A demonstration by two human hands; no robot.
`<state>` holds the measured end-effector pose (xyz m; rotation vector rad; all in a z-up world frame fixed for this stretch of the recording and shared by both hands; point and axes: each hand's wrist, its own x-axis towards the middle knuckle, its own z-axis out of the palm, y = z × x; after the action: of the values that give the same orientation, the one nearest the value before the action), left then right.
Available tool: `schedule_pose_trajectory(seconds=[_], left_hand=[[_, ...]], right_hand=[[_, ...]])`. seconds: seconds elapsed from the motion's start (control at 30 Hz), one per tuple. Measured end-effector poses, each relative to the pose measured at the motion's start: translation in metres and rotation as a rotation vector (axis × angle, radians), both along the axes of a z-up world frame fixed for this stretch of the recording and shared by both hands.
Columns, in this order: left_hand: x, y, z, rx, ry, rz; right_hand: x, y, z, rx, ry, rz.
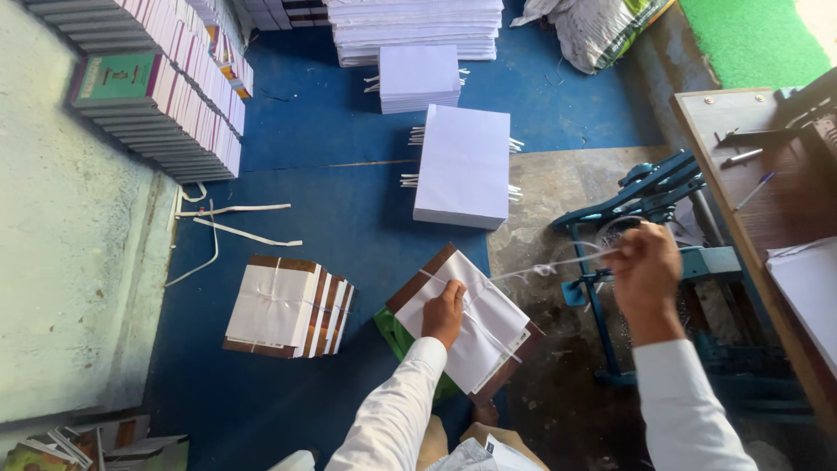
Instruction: The person stacks notebooks, places a white sheet on top, writes on it with a pen, then wraps and ties a string around the stack to secure it.
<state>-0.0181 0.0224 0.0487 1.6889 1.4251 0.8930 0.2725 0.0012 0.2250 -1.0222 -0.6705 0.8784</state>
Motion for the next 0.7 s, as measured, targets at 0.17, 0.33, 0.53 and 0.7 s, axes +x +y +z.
schedule_pose_trajectory(seconds=[0.17,0.33,0.53,0.7], left_hand=[[0.001,0.003,-0.012,-0.027,0.038,0.007],[0.005,0.009,-0.016,-0.065,0.087,-0.006],[0.000,0.017,-0.013,-0.115,0.106,-0.134],[-0.003,0.027,-0.008,-0.127,0.319,-0.246]], right_hand=[[0.044,-0.040,0.039,0.059,-0.009,-0.131],[0.064,-0.060,0.026,-0.098,-0.074,-0.204],[0.093,-0.098,-0.031,-0.173,-0.121,-0.208],[0.109,-0.126,-0.083,-0.490,-0.057,-0.352]])
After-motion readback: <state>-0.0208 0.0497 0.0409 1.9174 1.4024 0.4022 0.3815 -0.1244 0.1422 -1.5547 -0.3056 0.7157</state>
